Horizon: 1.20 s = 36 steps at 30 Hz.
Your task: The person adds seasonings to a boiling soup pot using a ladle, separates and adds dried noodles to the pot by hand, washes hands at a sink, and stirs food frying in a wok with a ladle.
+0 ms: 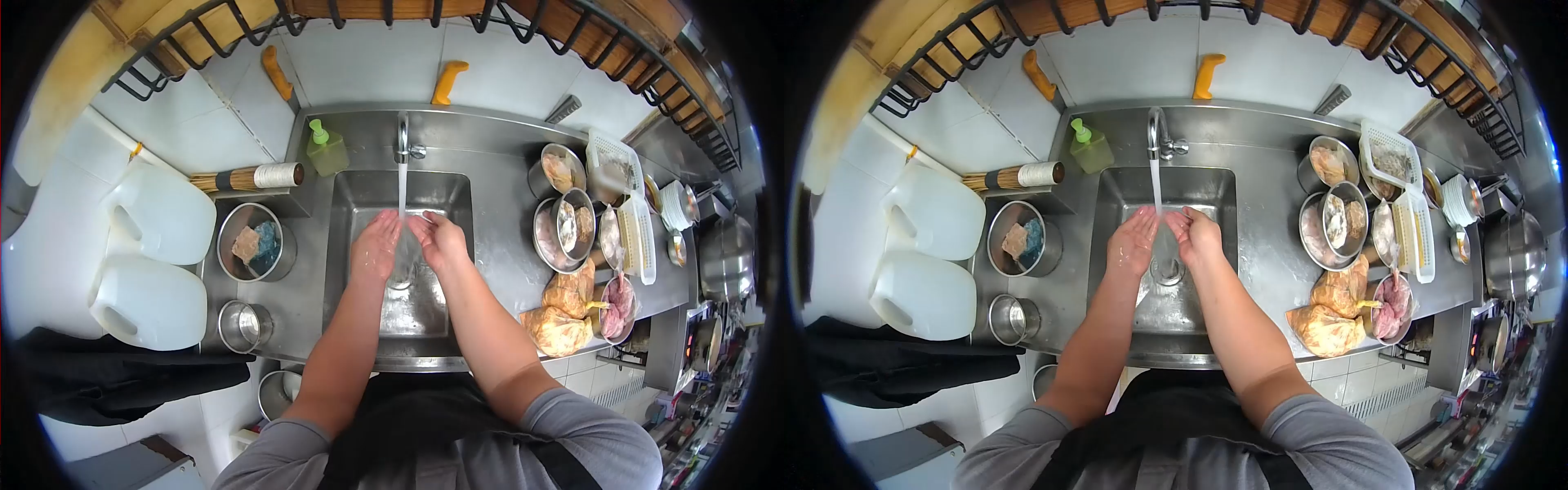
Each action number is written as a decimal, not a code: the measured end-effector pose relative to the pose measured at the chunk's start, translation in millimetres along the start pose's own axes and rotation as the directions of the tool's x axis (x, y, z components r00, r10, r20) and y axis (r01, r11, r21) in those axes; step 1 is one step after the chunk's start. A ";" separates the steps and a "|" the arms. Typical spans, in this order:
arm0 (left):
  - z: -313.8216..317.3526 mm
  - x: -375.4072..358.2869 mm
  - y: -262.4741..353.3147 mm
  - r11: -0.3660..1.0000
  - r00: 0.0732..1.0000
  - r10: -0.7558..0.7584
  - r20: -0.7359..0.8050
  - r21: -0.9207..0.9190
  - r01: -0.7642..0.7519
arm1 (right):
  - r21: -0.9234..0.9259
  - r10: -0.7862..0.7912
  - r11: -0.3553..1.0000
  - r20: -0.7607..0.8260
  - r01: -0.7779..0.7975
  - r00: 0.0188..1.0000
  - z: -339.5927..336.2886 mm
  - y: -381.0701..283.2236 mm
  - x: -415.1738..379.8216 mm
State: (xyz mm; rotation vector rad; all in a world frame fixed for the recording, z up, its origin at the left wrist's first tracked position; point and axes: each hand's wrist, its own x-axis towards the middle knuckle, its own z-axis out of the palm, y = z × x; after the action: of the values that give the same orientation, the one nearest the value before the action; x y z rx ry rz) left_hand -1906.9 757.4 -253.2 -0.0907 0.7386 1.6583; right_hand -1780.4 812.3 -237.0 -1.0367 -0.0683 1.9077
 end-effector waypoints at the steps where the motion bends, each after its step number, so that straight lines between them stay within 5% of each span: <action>1: -1.1 3.2 -0.3 1.000 1.000 -0.013 -0.009 0.001 0.013 | 0.039 -0.023 0.999 -0.022 0.023 1.000 -0.7 0.4 3.2; 4: -8.7 16.1 -0.5 1.000 0.993 -0.010 -0.118 0.002 0.010 | -0.199 -0.038 0.978 0.121 0.062 0.992 32.5 8.1 -10.5; 6: -40.9 43.6 -17.7 0.997 0.999 -0.049 0.010 0.067 0.048 | -0.249 0.158 0.964 0.268 -0.090 0.951 49.0 19.1 22.6; 7: -47.5 54.2 -24.5 0.991 0.988 -0.072 0.135 0.119 0.056 | -0.240 0.142 0.968 0.266 -0.077 0.953 58.8 18.6 38.7; 9: -24.6 50.1 -35.3 0.973 0.988 -0.153 -0.007 0.174 0.152 | -0.339 -0.025 0.933 0.276 0.121 0.961 73.8 16.6 59.1; 10: -13.4 54.1 -32.8 0.987 0.991 -0.130 0.008 0.098 0.129 | -0.329 -0.029 0.936 0.273 0.122 0.961 70.1 19.9 55.7; 12: 10.7 61.9 -19.5 0.989 0.996 -0.003 0.089 -0.149 0.017 | -0.419 0.229 0.906 0.359 -0.063 0.905 66.0 20.4 35.1; 16: 71.4 26.8 -7.3 0.910 0.973 0.137 0.185 -0.411 -0.050 | -0.158 0.032 0.987 0.162 -0.006 0.986 79.6 11.0 41.9; 17: 84.2 7.9 -10.7 0.922 0.958 0.123 0.258 -0.386 -0.014 | -0.064 -0.016 0.998 0.095 0.022 0.995 88.8 13.2 45.9; 18: 87.1 -3.8 -10.6 0.983 0.869 0.044 0.493 -0.177 0.051 | 0.033 -0.056 0.998 0.025 0.056 0.998 96.9 15.8 49.8; 19: 86.9 -6.0 -12.8 0.998 0.850 0.010 0.526 -0.052 0.021 | 0.127 -0.095 0.987 -0.054 0.102 0.994 101.0 15.5 52.5; 20: 81.4 9.2 -10.7 0.996 0.904 0.022 0.426 0.074 -0.059 | -0.196 -0.117 0.972 0.057 0.126 0.992 76.3 24.1 83.9; 21: 71.0 30.4 -8.7 0.954 0.947 0.038 0.318 0.272 -0.129 | -0.539 -0.398 0.720 0.194 0.437 0.897 67.8 28.9 63.6; 22: 54.8 53.2 -5.5 0.846 0.972 0.061 0.228 0.505 -0.171 | -0.740 -0.549 0.261 0.415 0.620 0.726 59.5 40.9 39.0; 24: 20.4 87.5 6.5 0.409 0.990 0.089 0.113 0.902 -0.140 | -0.740 -0.675 0.213 0.361 0.639 0.643 43.6 85.1 56.9; 26: 4.3 102.0 4.2 0.035 1.000 0.017 0.022 0.999 -0.023 | -0.734 -0.771 0.188 0.301 0.652 0.562 35.8 78.6 71.1; 27: 5.8 100.2 0.3 -0.115 0.999 -0.043 -0.006 0.993 0.001 | -0.840 -0.499 -0.154 0.520 0.520 0.693 37.9 45.9 84.1; 28: 34.3 41.9 14.2 -0.294 0.823 -0.129 0.553 0.771 -0.564 | -0.747 -0.145 -0.513 0.561 0.423 0.815 40.9 18.5 95.2; 29: 29.5 40.1 6.8 -0.303 0.819 -0.128 0.559 0.765 -0.569 | -0.901 -0.338 -0.207 0.431 0.380 0.837 49.3 -0.7 94.9; 30: 22.3 42.8 0.2 0.164 0.917 -0.028 0.398 0.907 -0.388 | -0.933 -0.465 0.137 0.237 0.334 0.853 55.4 -10.9 98.8; 31: 15.5 48.0 -6.7 0.605 0.981 -0.024 0.194 0.783 -0.140 | -0.940 -0.675 0.027 0.234 0.340 0.700 62.8 -14.5 103.8; 32: 25.1 38.1 -7.1 0.655 0.987 -0.046 0.156 0.751 -0.088 | -0.947 -0.834 -0.076 0.232 0.312 0.500 64.6 -12.8 115.8; 36: 11.0 40.9 6.8 0.406 0.997 -0.034 0.075 0.912 -0.054 | -0.854 -0.620 -0.085 0.449 0.514 0.644 45.1 -14.7 193.6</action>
State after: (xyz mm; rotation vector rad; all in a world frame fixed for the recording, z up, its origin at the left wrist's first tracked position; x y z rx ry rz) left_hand -1919.3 797.9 -260.1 0.7904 1.5080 1.0279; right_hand -1841.4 981.1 -323.6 -1.5002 -1.6448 0.7472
